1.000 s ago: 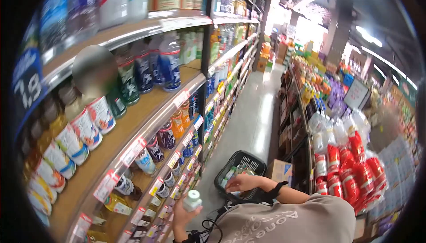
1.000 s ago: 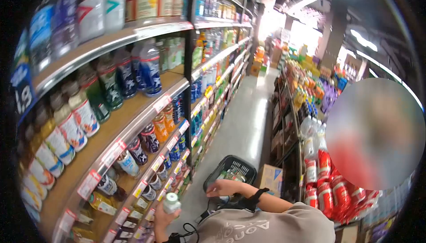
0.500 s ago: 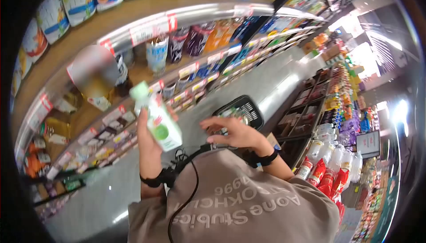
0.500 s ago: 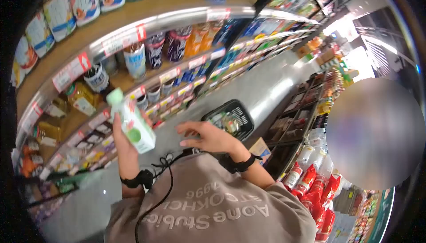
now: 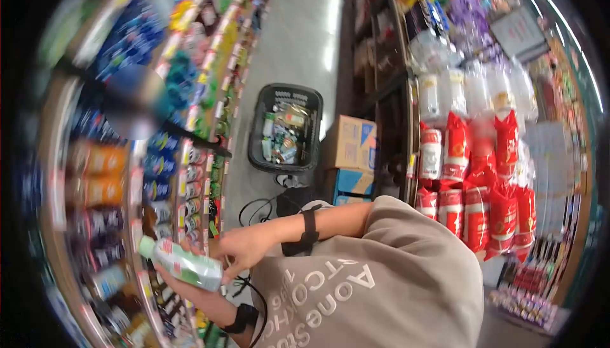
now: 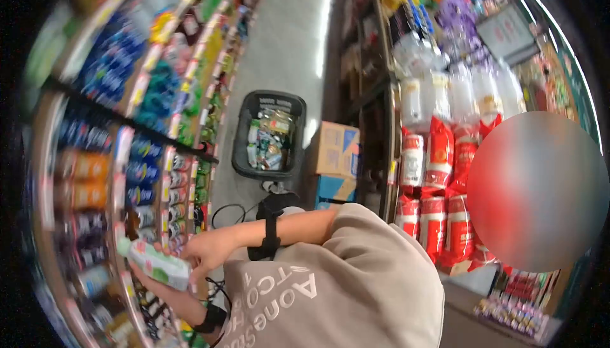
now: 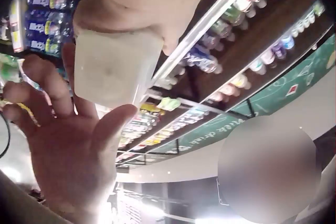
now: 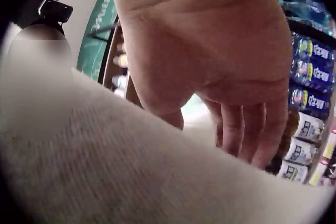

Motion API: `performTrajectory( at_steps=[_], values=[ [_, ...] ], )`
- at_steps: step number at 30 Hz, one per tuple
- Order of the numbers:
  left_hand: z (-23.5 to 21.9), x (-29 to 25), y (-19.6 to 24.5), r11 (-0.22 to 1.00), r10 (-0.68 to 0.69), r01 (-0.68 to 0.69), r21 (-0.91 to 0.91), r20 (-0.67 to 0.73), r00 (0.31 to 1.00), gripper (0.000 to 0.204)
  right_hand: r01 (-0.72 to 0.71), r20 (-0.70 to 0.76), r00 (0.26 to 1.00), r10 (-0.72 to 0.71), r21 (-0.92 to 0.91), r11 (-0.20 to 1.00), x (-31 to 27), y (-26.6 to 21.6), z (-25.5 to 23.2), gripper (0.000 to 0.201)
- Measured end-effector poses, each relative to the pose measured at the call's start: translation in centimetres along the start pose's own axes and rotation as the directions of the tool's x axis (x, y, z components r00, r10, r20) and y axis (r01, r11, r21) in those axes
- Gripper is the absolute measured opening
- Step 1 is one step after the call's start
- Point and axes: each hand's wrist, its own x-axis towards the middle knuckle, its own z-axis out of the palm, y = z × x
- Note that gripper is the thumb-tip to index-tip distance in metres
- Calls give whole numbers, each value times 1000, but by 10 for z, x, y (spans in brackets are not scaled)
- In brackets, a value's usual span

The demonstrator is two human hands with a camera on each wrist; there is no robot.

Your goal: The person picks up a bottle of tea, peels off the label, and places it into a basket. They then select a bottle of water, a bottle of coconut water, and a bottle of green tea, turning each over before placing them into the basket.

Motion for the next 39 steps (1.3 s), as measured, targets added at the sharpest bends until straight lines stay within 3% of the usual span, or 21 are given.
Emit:
performTrajectory(
  at_steps=[2, 4, 7, 10, 13, 15, 24, 25, 28, 29, 32, 33, 34, 35, 36, 39],
  values=[
    [49, 0, -15, 989, -56, 56, 135, 0, 998, 57, 0, -37, 999, -1, -33, 999, -25, 7, -32, 49],
    [121, -11, -38, 964, 8, 13, 267, -74, 997, 62, -4, -70, 998, 3, -12, 1000, -50, 14, -57, 50],
    [144, 17, -62, 936, -77, 107, 335, -102, 992, 66, 34, -160, 987, -29, 27, 999, -76, 34, -86, 52],
    [169, 26, -83, 913, -106, 87, 397, 25, 994, 67, 5, -215, 977, -2, 13, 1000, -92, 49, -100, 54],
    [202, 23, -100, 878, -69, 69, 474, -19, 997, 69, -3, -263, 965, 7, 15, 1000, -105, 55, -113, 56],
    [207, 24, -106, 873, -63, 63, 484, -17, 998, 69, -46, -212, 976, 57, 58, 997, -112, 53, -123, 56],
    [158, 26, -86, 961, -82, 88, 262, -34, 996, 66, -63, -8, 998, 63, 7, 998, -83, 47, -126, 53],
    [139, 31, -81, 966, -74, 50, 252, 89, 993, 65, -72, 30, 997, 72, 9, 997, -77, 44, -122, 53],
    [114, 19, -74, 965, 11, -8, 261, -9, 1000, 64, -102, 121, 987, 103, -12, 995, -61, 36, -106, 51],
    [95, 22, -73, 948, 60, -65, 312, 25, 998, 72, -109, 130, 985, 112, -28, 994, -55, 33, -102, 51],
    [73, 17, -65, 970, 6, 3, 243, -36, 999, 64, -102, 111, 988, 106, -38, 994, -42, 41, -76, 49],
    [62, 16, -62, 973, 2, -8, 230, 26, 1000, 65, -79, 89, 993, 80, -11, 997, -42, 35, -74, 49],
    [48, 18, -59, 983, -89, 104, 149, -99, 991, 68, -26, 83, 996, 24, 17, 1000, -41, 30, -74, 49],
    [13, 27, -73, 989, -20, 14, 149, 41, 999, 71, 21, 70, 997, -23, 25, 999, -43, 26, -76, 48],
    [7, 33, -75, 994, -42, 31, 107, 111, 993, 69, 0, 24, 1000, 2, -66, 998, -44, 32, -71, 47],
    [25, 48, -66, 984, -166, 180, -8, 345, 924, 64, -47, -5, 999, 47, -101, 994, -50, 14, -80, 46]
  ],
)
